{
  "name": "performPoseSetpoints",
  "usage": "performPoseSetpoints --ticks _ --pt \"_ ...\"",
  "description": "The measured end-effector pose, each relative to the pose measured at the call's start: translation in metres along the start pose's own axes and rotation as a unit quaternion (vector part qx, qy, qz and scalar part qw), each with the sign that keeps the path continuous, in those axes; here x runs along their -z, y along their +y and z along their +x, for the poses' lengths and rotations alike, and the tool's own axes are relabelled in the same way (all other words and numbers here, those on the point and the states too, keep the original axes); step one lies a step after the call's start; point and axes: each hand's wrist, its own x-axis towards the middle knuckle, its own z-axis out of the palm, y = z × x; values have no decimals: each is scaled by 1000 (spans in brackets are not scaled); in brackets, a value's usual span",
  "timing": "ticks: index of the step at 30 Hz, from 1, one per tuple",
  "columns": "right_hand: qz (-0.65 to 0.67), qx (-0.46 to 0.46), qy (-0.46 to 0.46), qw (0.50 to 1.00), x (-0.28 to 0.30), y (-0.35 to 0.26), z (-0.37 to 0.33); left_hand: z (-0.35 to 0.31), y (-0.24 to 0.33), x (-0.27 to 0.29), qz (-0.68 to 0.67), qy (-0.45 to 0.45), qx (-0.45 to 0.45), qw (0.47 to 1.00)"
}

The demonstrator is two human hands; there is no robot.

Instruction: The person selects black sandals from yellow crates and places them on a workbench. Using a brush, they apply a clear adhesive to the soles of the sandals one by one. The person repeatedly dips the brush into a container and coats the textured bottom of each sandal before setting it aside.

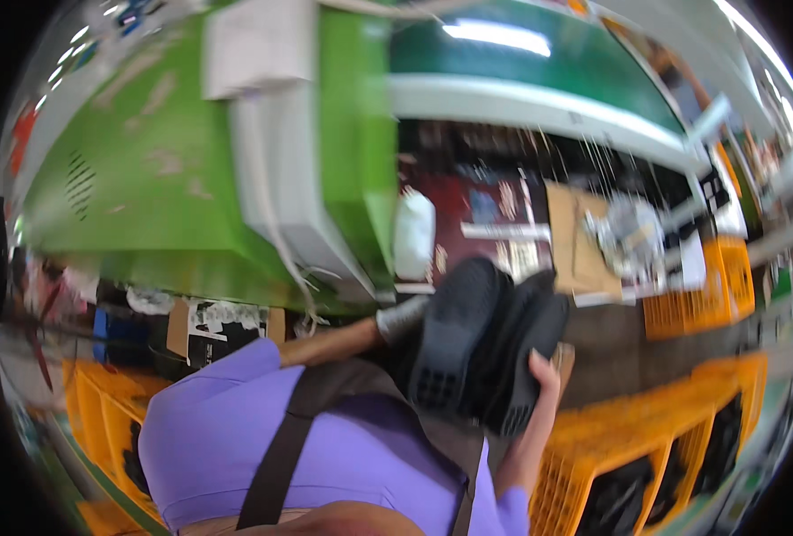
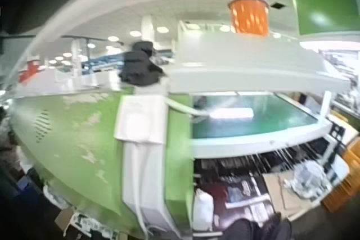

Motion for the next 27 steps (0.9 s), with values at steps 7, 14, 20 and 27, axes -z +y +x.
performPoseSetpoints --ticks 7,14,20,27 --pt "-17 -109 -70 991 33 -35 90 41 -3 50 82 229 -62 968" --pt "18 -244 -178 953 29 -100 212 134 44 45 60 147 -173 972" --pt "-182 -263 -216 922 49 -97 382 189 73 56 331 336 -222 854" --pt "-617 -93 -218 751 68 -19 486 236 35 47 716 591 83 362"
